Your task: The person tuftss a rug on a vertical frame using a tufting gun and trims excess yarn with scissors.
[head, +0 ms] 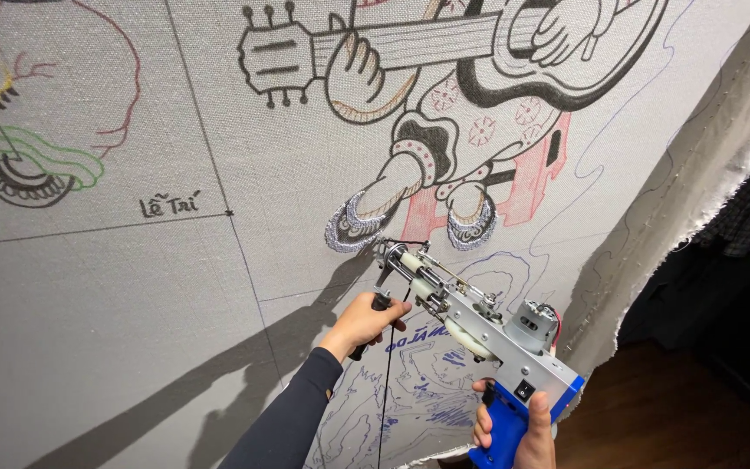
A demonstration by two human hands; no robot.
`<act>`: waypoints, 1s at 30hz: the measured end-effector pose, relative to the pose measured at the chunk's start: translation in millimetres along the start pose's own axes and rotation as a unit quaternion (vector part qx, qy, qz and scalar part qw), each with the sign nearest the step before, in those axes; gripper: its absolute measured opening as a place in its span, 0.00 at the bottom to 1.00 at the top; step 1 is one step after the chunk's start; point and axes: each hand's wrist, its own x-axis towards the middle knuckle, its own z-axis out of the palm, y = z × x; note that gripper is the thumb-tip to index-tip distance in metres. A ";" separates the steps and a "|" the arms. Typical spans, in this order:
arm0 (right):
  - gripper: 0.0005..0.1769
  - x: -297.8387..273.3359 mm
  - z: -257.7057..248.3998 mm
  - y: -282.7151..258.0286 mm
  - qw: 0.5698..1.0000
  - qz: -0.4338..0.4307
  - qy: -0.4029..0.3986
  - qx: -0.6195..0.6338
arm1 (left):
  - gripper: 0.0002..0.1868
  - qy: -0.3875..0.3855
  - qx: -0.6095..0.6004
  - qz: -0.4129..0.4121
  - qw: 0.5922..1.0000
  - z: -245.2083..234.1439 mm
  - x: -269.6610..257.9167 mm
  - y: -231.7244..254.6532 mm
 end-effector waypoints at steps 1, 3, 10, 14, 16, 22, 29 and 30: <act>0.58 -0.4 0.6 -0.8 1.000 -0.005 -0.006 0.005 | 0.18 -0.002 0.003 0.006 1.000 0.5 1.1 1.4; 0.58 0.6 -0.1 -2.2 1.000 -0.009 -0.014 0.009 | 0.19 -0.002 0.003 0.003 1.000 0.4 2.1 5.8; 0.58 -1.8 9.9 -10.1 0.999 -0.032 0.005 -0.010 | 0.19 0.003 0.014 -0.002 1.000 1.6 6.4 10.7; 0.58 -4.4 15.1 -12.4 0.999 -0.032 0.014 -0.011 | 0.19 0.002 0.011 -0.004 1.000 2.4 7.2 9.0; 0.58 -4.3 15.1 -13.6 0.999 -0.028 0.015 -0.013 | 0.19 0.003 0.014 -0.003 1.000 2.6 7.6 9.5; 0.58 -2.2 12.0 -13.6 1.000 -0.013 0.009 -0.013 | 0.19 0.006 0.019 -0.011 1.000 2.0 6.4 10.2; 0.58 -2.5 19.3 -16.5 0.999 -0.015 0.012 -0.027 | 0.19 0.002 0.014 -0.001 1.000 0.2 11.5 5.8; 0.58 -2.6 19.8 -16.6 0.999 -0.015 0.013 -0.026 | 0.19 0.003 0.015 0.001 1.000 0.0 11.3 6.4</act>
